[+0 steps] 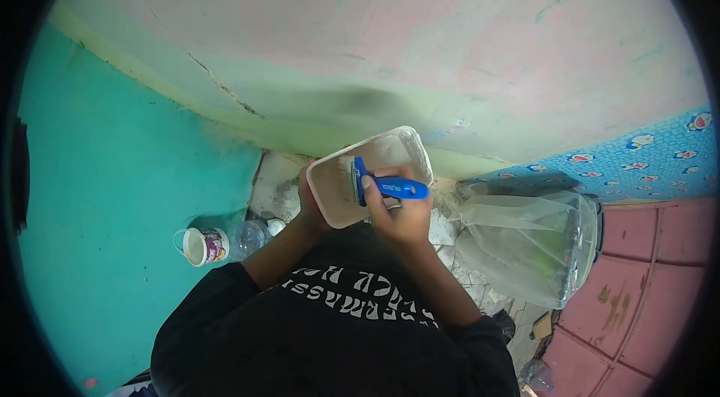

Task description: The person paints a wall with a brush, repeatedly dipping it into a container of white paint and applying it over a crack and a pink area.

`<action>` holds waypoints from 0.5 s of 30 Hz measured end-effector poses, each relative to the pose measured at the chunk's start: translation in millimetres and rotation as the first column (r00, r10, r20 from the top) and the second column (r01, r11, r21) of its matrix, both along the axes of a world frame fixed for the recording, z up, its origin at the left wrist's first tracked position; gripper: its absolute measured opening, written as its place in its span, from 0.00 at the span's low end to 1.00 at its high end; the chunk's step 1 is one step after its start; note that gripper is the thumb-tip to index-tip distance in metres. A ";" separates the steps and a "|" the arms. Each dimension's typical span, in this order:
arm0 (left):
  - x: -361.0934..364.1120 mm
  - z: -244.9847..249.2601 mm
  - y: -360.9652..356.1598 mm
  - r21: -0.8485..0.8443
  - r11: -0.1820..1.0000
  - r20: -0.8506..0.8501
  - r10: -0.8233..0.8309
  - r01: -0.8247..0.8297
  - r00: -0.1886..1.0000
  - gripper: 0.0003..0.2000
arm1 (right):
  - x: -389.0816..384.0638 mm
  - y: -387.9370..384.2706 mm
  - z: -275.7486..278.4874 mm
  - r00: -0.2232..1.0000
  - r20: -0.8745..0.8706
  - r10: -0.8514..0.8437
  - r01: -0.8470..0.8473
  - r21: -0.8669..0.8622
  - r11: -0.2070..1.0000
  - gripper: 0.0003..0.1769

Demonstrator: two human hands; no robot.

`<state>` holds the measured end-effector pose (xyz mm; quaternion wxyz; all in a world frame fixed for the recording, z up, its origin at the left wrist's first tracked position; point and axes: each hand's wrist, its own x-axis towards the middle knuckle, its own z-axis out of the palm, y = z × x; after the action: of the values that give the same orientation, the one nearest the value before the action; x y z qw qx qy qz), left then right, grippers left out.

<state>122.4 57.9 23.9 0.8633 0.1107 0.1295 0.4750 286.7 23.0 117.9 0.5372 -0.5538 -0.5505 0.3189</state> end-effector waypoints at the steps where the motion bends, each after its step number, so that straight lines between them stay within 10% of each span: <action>1: -1.5 -0.1 1.1 0.003 1.000 -0.012 -0.001 0.001 1.000 0.37 | -2.4 0.3 1.2 0.999 -0.046 -0.003 0.003 0.001 1.000 0.08; 15: 5.8 -9.5 20.0 -0.062 0.983 0.093 -0.166 0.172 0.982 0.39 | 3.6 -0.5 -3.9 0.984 0.156 -0.087 0.082 0.042 0.996 0.07</action>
<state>128.2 77.9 14.4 0.9087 0.0703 0.0980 0.3996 290.4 22.4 114.0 0.5149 -0.5904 -0.5727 0.2413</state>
